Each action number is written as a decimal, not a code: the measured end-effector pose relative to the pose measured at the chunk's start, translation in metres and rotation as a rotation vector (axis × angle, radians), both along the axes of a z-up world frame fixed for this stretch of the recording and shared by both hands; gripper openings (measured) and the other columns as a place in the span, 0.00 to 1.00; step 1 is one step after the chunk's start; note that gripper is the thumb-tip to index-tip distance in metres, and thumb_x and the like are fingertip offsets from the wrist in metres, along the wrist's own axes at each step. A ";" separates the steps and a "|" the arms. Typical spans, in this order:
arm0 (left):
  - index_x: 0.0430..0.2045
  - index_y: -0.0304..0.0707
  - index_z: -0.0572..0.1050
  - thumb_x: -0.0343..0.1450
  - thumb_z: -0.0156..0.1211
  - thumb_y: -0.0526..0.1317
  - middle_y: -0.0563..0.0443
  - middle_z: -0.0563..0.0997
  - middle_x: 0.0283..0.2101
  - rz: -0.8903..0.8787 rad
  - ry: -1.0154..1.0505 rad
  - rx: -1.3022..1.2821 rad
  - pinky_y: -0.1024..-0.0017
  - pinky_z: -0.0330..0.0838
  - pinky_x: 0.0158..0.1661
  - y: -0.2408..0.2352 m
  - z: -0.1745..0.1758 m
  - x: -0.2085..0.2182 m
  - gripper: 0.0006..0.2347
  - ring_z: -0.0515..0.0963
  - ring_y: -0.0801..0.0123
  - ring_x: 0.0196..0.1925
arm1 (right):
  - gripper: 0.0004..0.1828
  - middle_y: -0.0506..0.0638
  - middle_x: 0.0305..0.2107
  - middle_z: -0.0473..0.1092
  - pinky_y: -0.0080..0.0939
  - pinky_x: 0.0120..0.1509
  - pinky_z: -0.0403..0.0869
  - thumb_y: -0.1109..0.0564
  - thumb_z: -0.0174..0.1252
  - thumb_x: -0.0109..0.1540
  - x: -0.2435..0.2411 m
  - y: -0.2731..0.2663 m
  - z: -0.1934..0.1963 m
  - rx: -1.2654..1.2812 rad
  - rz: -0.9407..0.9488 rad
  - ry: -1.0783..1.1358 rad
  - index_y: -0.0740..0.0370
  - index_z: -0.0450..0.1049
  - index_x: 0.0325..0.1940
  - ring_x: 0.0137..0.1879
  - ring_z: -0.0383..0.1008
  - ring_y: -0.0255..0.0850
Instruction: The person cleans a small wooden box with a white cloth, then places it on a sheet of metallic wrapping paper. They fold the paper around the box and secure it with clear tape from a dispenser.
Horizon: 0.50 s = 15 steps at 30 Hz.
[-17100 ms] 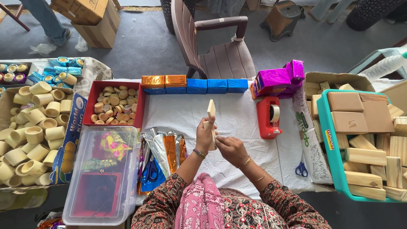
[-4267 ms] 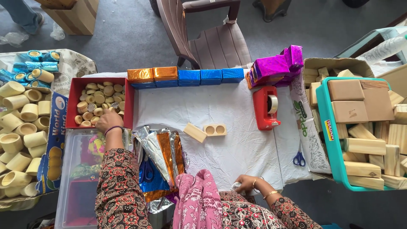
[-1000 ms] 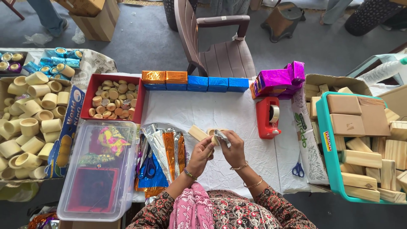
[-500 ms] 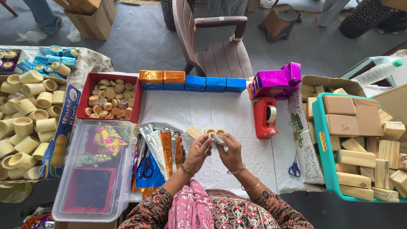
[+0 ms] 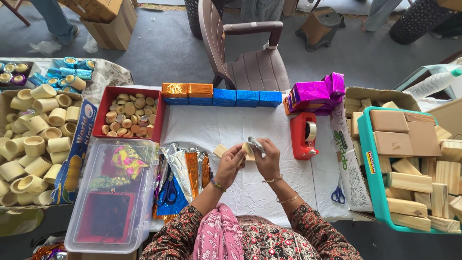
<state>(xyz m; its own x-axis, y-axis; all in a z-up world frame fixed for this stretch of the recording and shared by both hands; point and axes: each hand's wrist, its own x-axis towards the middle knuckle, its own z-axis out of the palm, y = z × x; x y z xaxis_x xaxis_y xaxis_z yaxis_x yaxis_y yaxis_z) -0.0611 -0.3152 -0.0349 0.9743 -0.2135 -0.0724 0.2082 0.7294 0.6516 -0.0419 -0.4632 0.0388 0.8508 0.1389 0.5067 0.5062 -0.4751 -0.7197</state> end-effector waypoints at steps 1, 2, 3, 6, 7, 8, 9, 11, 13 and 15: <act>0.57 0.30 0.73 0.77 0.59 0.40 0.65 0.73 0.29 0.000 -0.004 0.002 0.84 0.63 0.28 0.003 0.006 0.007 0.16 0.65 0.87 0.25 | 0.12 0.55 0.39 0.76 0.41 0.45 0.76 0.66 0.62 0.59 0.000 0.002 0.003 0.002 0.000 -0.004 0.65 0.78 0.47 0.42 0.80 0.47; 0.57 0.30 0.73 0.76 0.58 0.40 0.64 0.74 0.29 0.017 0.008 0.024 0.84 0.64 0.28 0.006 0.011 0.011 0.17 0.66 0.86 0.26 | 0.11 0.55 0.39 0.76 0.41 0.45 0.77 0.66 0.62 0.60 -0.001 0.003 0.005 0.006 0.012 -0.021 0.65 0.78 0.47 0.43 0.80 0.46; 0.57 0.31 0.73 0.76 0.58 0.40 0.63 0.75 0.30 0.034 0.020 0.045 0.83 0.64 0.28 0.009 0.016 0.016 0.17 0.67 0.85 0.27 | 0.11 0.55 0.40 0.76 0.41 0.46 0.77 0.66 0.62 0.60 -0.001 0.005 0.007 0.010 0.024 -0.038 0.65 0.78 0.47 0.43 0.80 0.46; 0.57 0.31 0.72 0.75 0.57 0.40 0.62 0.76 0.30 0.012 0.013 0.058 0.83 0.64 0.29 0.006 0.030 0.014 0.17 0.67 0.85 0.26 | 0.10 0.53 0.40 0.76 0.40 0.45 0.77 0.65 0.62 0.61 0.000 0.008 0.017 0.037 0.024 -0.037 0.64 0.78 0.47 0.43 0.80 0.44; 0.57 0.31 0.72 0.75 0.57 0.40 0.62 0.76 0.30 0.011 0.015 0.057 0.83 0.64 0.29 0.003 0.025 0.011 0.17 0.67 0.85 0.26 | 0.10 0.53 0.40 0.76 0.40 0.45 0.77 0.65 0.62 0.61 0.000 0.006 0.015 0.037 0.023 -0.035 0.64 0.78 0.47 0.43 0.80 0.44; 0.58 0.30 0.73 0.76 0.58 0.39 0.63 0.74 0.29 0.006 0.000 0.067 0.84 0.63 0.28 0.001 0.021 0.007 0.17 0.65 0.86 0.26 | 0.10 0.53 0.39 0.76 0.40 0.44 0.76 0.65 0.63 0.61 -0.001 0.006 0.013 0.036 -0.006 -0.007 0.64 0.79 0.47 0.41 0.80 0.44; 0.59 0.30 0.73 0.77 0.59 0.39 0.65 0.71 0.28 0.001 -0.015 0.077 0.84 0.62 0.28 0.000 0.017 0.004 0.17 0.63 0.87 0.25 | 0.10 0.53 0.38 0.76 0.39 0.42 0.76 0.64 0.63 0.62 -0.001 0.006 0.012 0.035 -0.036 0.021 0.63 0.79 0.47 0.39 0.80 0.43; 0.59 0.31 0.73 0.77 0.59 0.39 0.65 0.72 0.28 0.019 0.004 0.042 0.84 0.62 0.28 0.000 0.012 0.003 0.17 0.64 0.87 0.25 | 0.10 0.53 0.38 0.76 0.39 0.42 0.76 0.64 0.63 0.61 -0.008 0.008 0.007 0.029 -0.027 0.015 0.63 0.79 0.47 0.39 0.79 0.42; 0.59 0.31 0.73 0.76 0.58 0.39 0.65 0.72 0.29 0.040 0.030 0.005 0.84 0.62 0.28 -0.001 0.001 0.001 0.17 0.65 0.87 0.26 | 0.10 0.53 0.38 0.76 0.39 0.41 0.75 0.64 0.63 0.61 -0.012 0.009 0.002 0.021 -0.016 0.016 0.64 0.79 0.47 0.39 0.79 0.42; 0.56 0.29 0.73 0.77 0.58 0.40 0.63 0.74 0.29 -0.003 0.023 -0.044 0.83 0.62 0.29 -0.005 -0.015 -0.001 0.15 0.65 0.85 0.25 | 0.10 0.53 0.40 0.75 0.40 0.44 0.75 0.63 0.63 0.61 -0.008 0.008 -0.003 0.011 0.027 -0.075 0.64 0.77 0.46 0.42 0.79 0.43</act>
<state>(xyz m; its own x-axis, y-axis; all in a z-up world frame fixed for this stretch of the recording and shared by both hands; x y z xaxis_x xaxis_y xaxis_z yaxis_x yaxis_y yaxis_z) -0.0626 -0.3200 -0.0494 0.9718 -0.2203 -0.0847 0.2250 0.7567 0.6138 -0.0502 -0.4548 0.0357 0.8063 0.1556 0.5707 0.5717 -0.4529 -0.6841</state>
